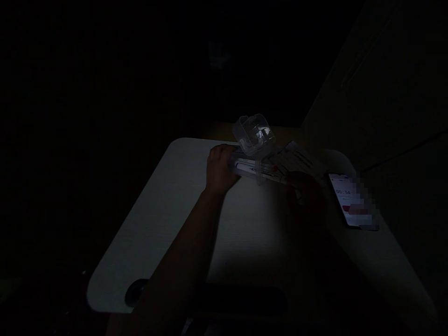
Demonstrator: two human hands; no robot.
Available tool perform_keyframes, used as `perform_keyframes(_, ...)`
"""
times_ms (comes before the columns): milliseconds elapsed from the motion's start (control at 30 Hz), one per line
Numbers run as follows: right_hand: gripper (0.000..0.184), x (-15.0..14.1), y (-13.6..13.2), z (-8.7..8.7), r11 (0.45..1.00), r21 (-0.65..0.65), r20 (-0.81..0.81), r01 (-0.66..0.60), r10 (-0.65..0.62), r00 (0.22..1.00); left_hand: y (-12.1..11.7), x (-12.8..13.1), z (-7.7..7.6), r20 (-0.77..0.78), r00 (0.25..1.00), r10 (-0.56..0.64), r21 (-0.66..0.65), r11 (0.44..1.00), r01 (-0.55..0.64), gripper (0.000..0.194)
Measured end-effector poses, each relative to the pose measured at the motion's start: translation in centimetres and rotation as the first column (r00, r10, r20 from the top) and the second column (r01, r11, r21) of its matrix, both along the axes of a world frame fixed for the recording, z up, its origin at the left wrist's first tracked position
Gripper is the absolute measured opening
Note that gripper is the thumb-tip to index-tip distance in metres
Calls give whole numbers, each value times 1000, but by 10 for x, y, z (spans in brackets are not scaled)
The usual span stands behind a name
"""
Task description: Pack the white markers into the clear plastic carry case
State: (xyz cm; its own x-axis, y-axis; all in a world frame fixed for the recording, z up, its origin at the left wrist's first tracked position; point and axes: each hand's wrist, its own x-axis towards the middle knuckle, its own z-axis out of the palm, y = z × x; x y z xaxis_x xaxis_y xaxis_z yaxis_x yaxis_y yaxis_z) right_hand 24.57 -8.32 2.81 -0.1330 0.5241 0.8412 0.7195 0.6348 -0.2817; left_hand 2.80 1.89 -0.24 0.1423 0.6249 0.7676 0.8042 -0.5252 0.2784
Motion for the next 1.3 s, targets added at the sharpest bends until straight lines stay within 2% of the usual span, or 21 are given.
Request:
perform_keyframes(300, 22, 2, 1, 0, 999, -2, 67, 54, -54, 996, -1, 0, 0, 11, 1000, -2, -19, 1000, 2, 51)
perform_keyframes(467, 22, 2, 1, 0, 997, -62, 51, 47, -43, 998, -1, 0, 1, 5, 1000, -5, -30, 1000, 5, 50)
perform_keyframes(800, 25, -1, 2, -3, 994, -50, 31, 102, -101, 994, -1, 1, 1, 9, 1000, -8, -3, 1000, 8, 50)
perform_keyframes(1133, 45, -5, 2, -8, 986, -164, 102, 2, 15, 995, -1, 1, 1, 9, 1000, 16, -19, 1000, -16, 46)
perform_keyframes(1300, 50, -4, 3, -12, 972, -231, 140, -30, 64, 988, -1, 1, 0, 2, 1000, 1, 15, 1000, -2, 49)
